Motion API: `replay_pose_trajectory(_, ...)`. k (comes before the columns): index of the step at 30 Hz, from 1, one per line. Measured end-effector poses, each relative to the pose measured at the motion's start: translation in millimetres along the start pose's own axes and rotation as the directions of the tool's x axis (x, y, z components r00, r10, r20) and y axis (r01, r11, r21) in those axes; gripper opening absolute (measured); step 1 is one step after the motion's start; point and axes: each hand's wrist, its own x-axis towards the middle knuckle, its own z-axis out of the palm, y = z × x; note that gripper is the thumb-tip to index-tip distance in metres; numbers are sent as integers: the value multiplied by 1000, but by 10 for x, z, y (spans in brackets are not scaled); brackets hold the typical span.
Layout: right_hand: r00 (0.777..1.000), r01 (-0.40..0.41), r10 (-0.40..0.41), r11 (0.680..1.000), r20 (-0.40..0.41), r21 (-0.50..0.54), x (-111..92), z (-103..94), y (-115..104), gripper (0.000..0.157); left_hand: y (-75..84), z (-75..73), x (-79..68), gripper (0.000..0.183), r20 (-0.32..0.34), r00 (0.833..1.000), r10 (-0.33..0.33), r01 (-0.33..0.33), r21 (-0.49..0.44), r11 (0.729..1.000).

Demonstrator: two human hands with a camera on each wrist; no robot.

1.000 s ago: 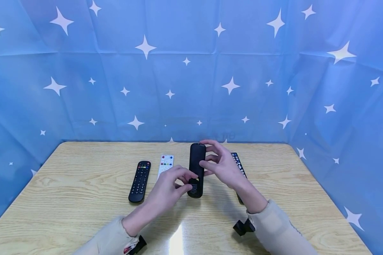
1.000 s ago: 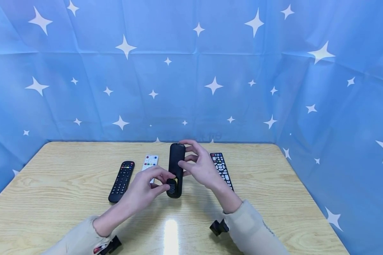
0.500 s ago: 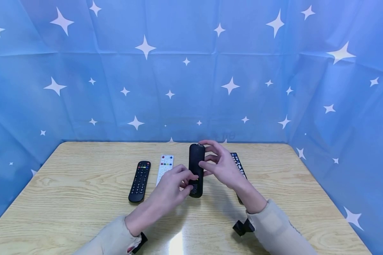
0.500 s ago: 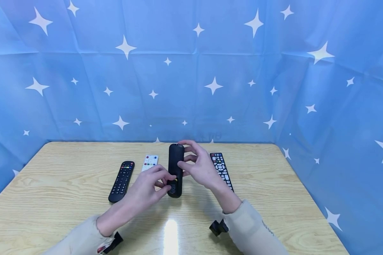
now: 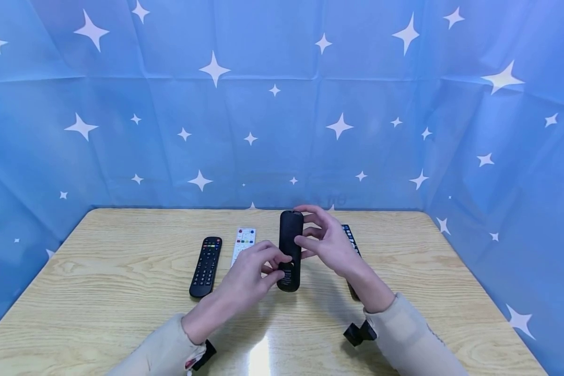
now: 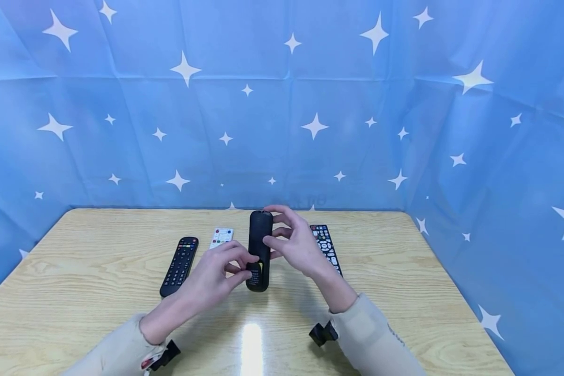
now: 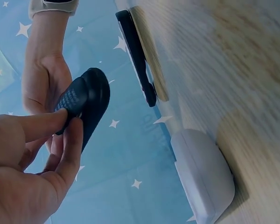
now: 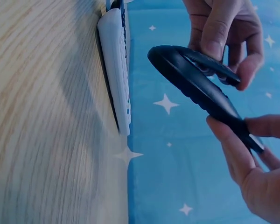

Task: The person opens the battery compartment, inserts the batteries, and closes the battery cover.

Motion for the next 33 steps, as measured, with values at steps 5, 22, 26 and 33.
replay_pose_trajectory(5,1000,-6,5,1000,9,11,4,-5,-5,60,1,1,3,27,0,1000,15,-15,18,1000)
replay_pose_trajectory(22,999,-25,26,999,-21,35,17,-1,-15,60,2,4,8,41,6,997,78,-78,47,996)
replay_pose_trajectory(26,999,-37,38,998,-29,42,19,-6,-15,60,-9,2,8,45,10,997,80,-80,42,996)
replay_pose_trajectory(33,999,-42,44,998,-30,54,13,-19,-1,60,-17,8,-1,45,6,994,109,-109,49,993)
